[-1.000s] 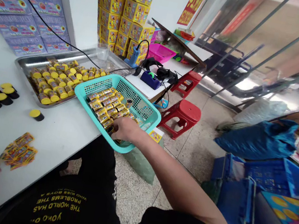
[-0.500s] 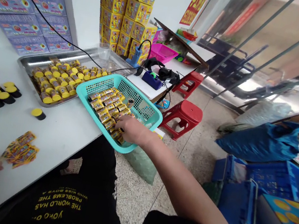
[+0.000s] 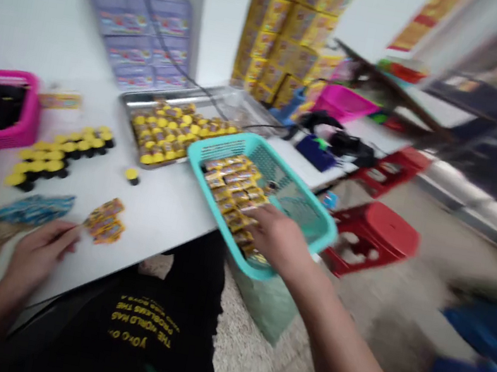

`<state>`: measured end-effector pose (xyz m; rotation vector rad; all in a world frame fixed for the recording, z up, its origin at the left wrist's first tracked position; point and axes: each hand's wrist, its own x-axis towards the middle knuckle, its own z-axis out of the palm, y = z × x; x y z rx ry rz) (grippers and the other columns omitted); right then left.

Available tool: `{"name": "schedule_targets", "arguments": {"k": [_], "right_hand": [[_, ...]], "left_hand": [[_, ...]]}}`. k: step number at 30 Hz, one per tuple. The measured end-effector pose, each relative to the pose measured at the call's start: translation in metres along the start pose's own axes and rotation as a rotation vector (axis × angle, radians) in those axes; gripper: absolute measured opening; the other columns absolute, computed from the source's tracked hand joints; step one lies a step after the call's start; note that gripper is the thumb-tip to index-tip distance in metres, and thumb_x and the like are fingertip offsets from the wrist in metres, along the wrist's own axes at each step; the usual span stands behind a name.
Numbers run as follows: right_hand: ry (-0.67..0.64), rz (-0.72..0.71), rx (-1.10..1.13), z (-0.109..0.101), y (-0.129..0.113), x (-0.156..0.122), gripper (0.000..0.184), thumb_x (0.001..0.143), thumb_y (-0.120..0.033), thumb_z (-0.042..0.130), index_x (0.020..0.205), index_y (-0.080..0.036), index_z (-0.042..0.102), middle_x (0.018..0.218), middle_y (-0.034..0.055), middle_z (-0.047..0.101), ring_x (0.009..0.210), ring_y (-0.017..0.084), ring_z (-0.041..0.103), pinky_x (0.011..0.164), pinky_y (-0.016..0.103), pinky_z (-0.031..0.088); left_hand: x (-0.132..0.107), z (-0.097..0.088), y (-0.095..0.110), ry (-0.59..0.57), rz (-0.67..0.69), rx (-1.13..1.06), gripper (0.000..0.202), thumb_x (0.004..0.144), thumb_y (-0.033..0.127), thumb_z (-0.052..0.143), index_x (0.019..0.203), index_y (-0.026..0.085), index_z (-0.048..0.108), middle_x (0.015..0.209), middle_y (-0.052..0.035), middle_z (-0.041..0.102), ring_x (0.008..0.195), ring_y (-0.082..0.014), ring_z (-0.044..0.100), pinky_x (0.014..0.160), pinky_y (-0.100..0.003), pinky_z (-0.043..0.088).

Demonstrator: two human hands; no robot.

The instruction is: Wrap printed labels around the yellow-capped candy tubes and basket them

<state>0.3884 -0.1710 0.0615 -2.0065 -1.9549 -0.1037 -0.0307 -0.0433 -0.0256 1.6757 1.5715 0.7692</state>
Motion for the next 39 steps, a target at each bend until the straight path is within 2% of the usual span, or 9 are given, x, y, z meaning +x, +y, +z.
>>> {"name": "schedule_targets", "arguments": {"k": [4, 8, 11, 16, 21, 25, 28, 33, 39], "right_hand": [[0.403, -0.097, 0.119, 0.002, -0.043, -0.009, 0.007, 0.088, -0.029, 0.065, 0.094, -0.026, 0.065, 0.083, 0.0032, 0.069, 0.075, 0.018, 0.067, 0.063, 0.028, 0.050], [0.263, -0.315, 0.384, 0.043, -0.100, -0.011, 0.007, 0.091, -0.027, 0.060, 0.095, -0.025, 0.064, 0.082, 0.0028, 0.067, 0.070, 0.016, 0.065, 0.064, 0.027, 0.051], [0.137, -0.384, 0.502, 0.089, -0.134, 0.002, 0.009, 0.092, -0.025, 0.057, 0.087, -0.022, 0.064, 0.074, 0.0015, 0.062, 0.063, 0.013, 0.061, 0.059, 0.024, 0.049], [0.011, -0.254, 0.651, 0.142, -0.156, 0.037, 0.021, 0.093, -0.033, 0.054, 0.079, -0.021, 0.064, 0.074, 0.0016, 0.059, 0.063, 0.013, 0.058, 0.061, 0.026, 0.047], [-0.021, -0.030, 0.780, 0.164, -0.162, 0.067, 0.027, 0.085, -0.044, 0.061, 0.071, -0.021, 0.065, 0.070, 0.0015, 0.061, 0.061, 0.015, 0.057, 0.061, 0.028, 0.047], [-0.056, 0.144, 0.814, 0.174, -0.165, 0.086, 0.030, 0.080, -0.049, 0.062, 0.071, -0.021, 0.066, 0.072, 0.0034, 0.066, 0.063, 0.018, 0.058, 0.062, 0.030, 0.046], [-0.106, 0.159, 0.687, 0.173, -0.171, 0.098, 0.032, 0.080, -0.051, 0.059, 0.068, -0.021, 0.065, 0.073, 0.0043, 0.068, 0.066, 0.019, 0.059, 0.064, 0.031, 0.044], [-0.214, 0.166, 0.639, 0.171, -0.187, 0.114, 0.034, 0.072, -0.055, 0.065, 0.076, -0.021, 0.069, 0.074, 0.0041, 0.068, 0.068, 0.020, 0.060, 0.065, 0.031, 0.044], [-0.303, 0.198, 1.220, 0.169, -0.205, 0.129, 0.036, 0.064, -0.049, 0.075, 0.081, -0.019, 0.063, 0.066, -0.0011, 0.063, 0.052, 0.013, 0.052, 0.047, 0.025, 0.037]], "left_hand": [[0.005, -0.009, 0.004, 0.137, 0.062, -0.035, 0.035, 0.085, 0.045, 0.053, 0.060, 0.020, 0.047, 0.046, 0.0053, 0.043, 0.047, -0.0113, 0.042, 0.052, -0.024, 0.037], [0.022, -0.037, -0.009, 0.378, 0.143, 0.295, 0.029, 0.086, 0.043, 0.057, 0.069, 0.019, 0.057, 0.064, -0.0013, 0.059, 0.060, -0.0157, 0.052, 0.060, -0.028, 0.039], [0.036, -0.054, -0.017, 0.188, 0.158, 0.570, 0.019, 0.088, 0.032, 0.057, 0.096, 0.018, 0.067, 0.090, -0.0093, 0.070, 0.079, -0.0223, 0.063, 0.073, -0.032, 0.043], [0.045, -0.058, -0.018, 0.007, 0.115, 0.739, 0.020, 0.091, 0.023, 0.050, 0.090, 0.015, 0.068, 0.094, -0.0144, 0.070, 0.086, -0.0269, 0.064, 0.077, -0.037, 0.044], [0.028, -0.032, 0.007, 0.172, 0.209, 0.567, 0.027, 0.088, 0.031, 0.058, 0.110, 0.016, 0.062, 0.105, -0.0122, 0.066, 0.090, -0.0231, 0.063, 0.079, -0.034, 0.044], [0.041, 0.005, 0.028, 0.020, 0.222, 0.396, 0.030, 0.081, 0.045, 0.067, 0.092, 0.017, 0.066, 0.089, -0.0063, 0.066, 0.081, -0.0199, 0.061, 0.073, -0.030, 0.044], [0.060, 0.024, 0.032, -0.044, 0.170, 0.380, 0.022, 0.075, 0.037, 0.073, 0.086, 0.018, 0.067, 0.088, -0.0054, 0.065, 0.081, -0.0201, 0.061, 0.070, -0.030, 0.042], [0.067, 0.029, 0.022, 0.017, 0.210, 0.221, 0.010, 0.075, 0.018, 0.067, 0.066, 0.018, 0.062, 0.075, -0.0016, 0.059, 0.071, -0.0152, 0.055, 0.066, -0.028, 0.039], [0.063, 0.020, 0.021, 0.059, 0.173, -0.296, 0.015, 0.068, 0.018, 0.070, 0.062, 0.016, 0.057, 0.066, 0.0022, 0.055, 0.063, -0.0107, 0.051, 0.063, -0.025, 0.040]]}}
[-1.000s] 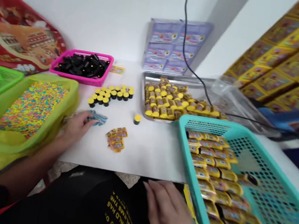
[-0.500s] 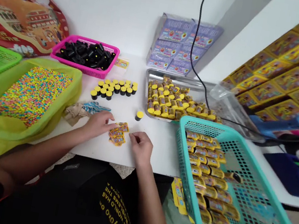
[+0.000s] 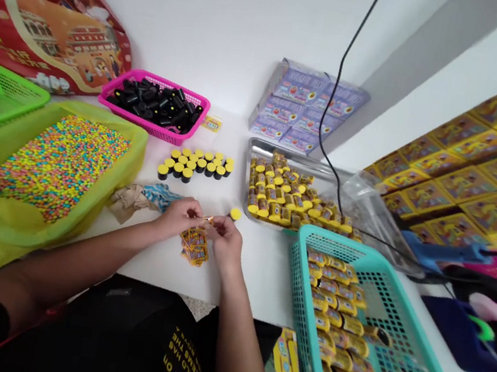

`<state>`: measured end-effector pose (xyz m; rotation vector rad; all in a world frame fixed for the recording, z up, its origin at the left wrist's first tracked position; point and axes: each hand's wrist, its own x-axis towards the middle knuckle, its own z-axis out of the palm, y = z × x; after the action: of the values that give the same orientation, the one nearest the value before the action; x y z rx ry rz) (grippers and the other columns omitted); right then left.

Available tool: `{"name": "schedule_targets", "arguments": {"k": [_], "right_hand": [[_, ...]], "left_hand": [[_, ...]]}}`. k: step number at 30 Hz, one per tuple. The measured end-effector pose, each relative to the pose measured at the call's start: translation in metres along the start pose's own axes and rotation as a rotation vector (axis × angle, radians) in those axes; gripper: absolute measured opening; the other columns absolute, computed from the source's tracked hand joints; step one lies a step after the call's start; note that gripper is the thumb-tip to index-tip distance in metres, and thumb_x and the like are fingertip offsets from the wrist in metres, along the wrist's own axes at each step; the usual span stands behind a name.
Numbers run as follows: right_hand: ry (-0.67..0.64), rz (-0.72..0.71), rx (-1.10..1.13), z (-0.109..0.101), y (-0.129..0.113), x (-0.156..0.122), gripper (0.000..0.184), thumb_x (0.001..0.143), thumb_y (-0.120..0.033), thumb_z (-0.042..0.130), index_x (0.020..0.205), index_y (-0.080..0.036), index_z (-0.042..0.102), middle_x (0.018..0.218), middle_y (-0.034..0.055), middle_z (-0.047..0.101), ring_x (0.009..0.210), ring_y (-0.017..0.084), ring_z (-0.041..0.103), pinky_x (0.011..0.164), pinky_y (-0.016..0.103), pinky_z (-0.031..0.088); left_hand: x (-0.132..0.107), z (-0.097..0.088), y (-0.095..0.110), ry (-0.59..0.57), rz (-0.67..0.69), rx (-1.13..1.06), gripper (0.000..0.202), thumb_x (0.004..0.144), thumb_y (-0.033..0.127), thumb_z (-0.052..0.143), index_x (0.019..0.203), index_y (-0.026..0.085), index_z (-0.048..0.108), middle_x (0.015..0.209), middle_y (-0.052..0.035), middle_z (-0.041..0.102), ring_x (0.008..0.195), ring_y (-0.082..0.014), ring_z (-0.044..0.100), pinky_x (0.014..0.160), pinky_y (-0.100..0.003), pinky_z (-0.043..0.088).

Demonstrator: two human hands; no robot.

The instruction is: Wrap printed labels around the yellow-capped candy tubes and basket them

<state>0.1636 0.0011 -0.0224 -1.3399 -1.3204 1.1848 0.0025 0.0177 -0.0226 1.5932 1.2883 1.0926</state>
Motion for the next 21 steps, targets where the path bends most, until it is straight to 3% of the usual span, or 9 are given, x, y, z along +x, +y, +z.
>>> {"name": "schedule_targets", "arguments": {"k": [3, 6, 10, 13, 16, 18, 21], "right_hand": [[-0.067, 0.034, 0.160, 0.003, -0.014, 0.007, 0.035, 0.060, -0.044, 0.080, 0.072, -0.019, 0.058, 0.054, -0.0043, 0.056, 0.044, 0.010, 0.046, 0.042, 0.022, 0.030], [-0.133, 0.024, 0.145, 0.006, -0.028, 0.018, 0.035, 0.058, -0.042, 0.082, 0.068, -0.019, 0.057, 0.051, -0.0047, 0.056, 0.042, 0.008, 0.044, 0.042, 0.022, 0.029], [-0.253, -0.002, -0.025, 0.010, -0.040, 0.047, 0.036, 0.059, -0.047, 0.079, 0.072, -0.019, 0.060, 0.052, -0.0040, 0.056, 0.042, 0.009, 0.045, 0.041, 0.022, 0.030], [-0.105, -0.038, -0.277, 0.016, -0.048, 0.082, 0.032, 0.070, -0.048, 0.069, 0.074, -0.019, 0.060, 0.058, -0.0014, 0.059, 0.048, 0.013, 0.053, 0.044, 0.024, 0.037], [0.102, -0.127, -0.744, 0.026, -0.063, 0.114, 0.019, 0.077, -0.032, 0.063, 0.089, -0.017, 0.060, 0.078, 0.0056, 0.068, 0.070, 0.018, 0.064, 0.062, 0.028, 0.046], [0.065, -0.122, -0.949, 0.031, -0.077, 0.123, 0.021, 0.078, -0.021, 0.063, 0.098, -0.014, 0.060, 0.092, 0.0124, 0.070, 0.085, 0.021, 0.066, 0.072, 0.030, 0.047], [0.061, -0.091, -1.007, 0.035, -0.101, 0.116, 0.022, 0.081, -0.015, 0.059, 0.103, -0.010, 0.060, 0.098, 0.0127, 0.071, 0.089, 0.018, 0.067, 0.074, 0.026, 0.045]], "left_hand": [[0.004, -0.009, 0.006, -0.115, -0.177, -0.307, 0.017, 0.066, 0.026, 0.072, 0.072, 0.016, 0.059, 0.061, 0.0032, 0.057, 0.057, -0.0107, 0.052, 0.054, -0.023, 0.037], [0.009, -0.021, 0.013, -0.168, -0.333, -0.479, 0.030, 0.065, 0.031, 0.073, 0.089, 0.015, 0.063, 0.065, 0.0007, 0.062, 0.055, -0.0118, 0.057, 0.047, -0.021, 0.032], [0.014, -0.034, 0.015, -0.077, -0.316, -0.477, 0.026, 0.067, 0.038, 0.071, 0.069, 0.013, 0.064, 0.058, -0.0021, 0.061, 0.049, -0.0093, 0.051, 0.045, -0.022, 0.030], [0.018, -0.036, 0.008, 0.012, -0.303, -0.420, 0.029, 0.066, 0.041, 0.071, 0.062, 0.014, 0.062, 0.049, -0.0001, 0.055, 0.043, -0.0085, 0.044, 0.043, -0.022, 0.025], [0.021, -0.036, 0.001, 0.005, -0.295, -0.367, 0.031, 0.067, 0.044, 0.069, 0.065, 0.014, 0.064, 0.049, 0.0002, 0.056, 0.042, -0.0086, 0.041, 0.043, -0.023, 0.023], [0.020, -0.036, 0.002, -0.019, -0.278, -0.311, 0.034, 0.066, 0.048, 0.069, 0.065, 0.014, 0.066, 0.049, 0.0008, 0.055, 0.043, -0.0090, 0.040, 0.044, -0.024, 0.024], [0.014, -0.038, 0.009, -0.041, -0.209, -0.198, 0.042, 0.063, 0.054, 0.072, 0.055, 0.015, 0.061, 0.047, 0.0025, 0.050, 0.046, -0.0093, 0.038, 0.047, -0.024, 0.025]]}}
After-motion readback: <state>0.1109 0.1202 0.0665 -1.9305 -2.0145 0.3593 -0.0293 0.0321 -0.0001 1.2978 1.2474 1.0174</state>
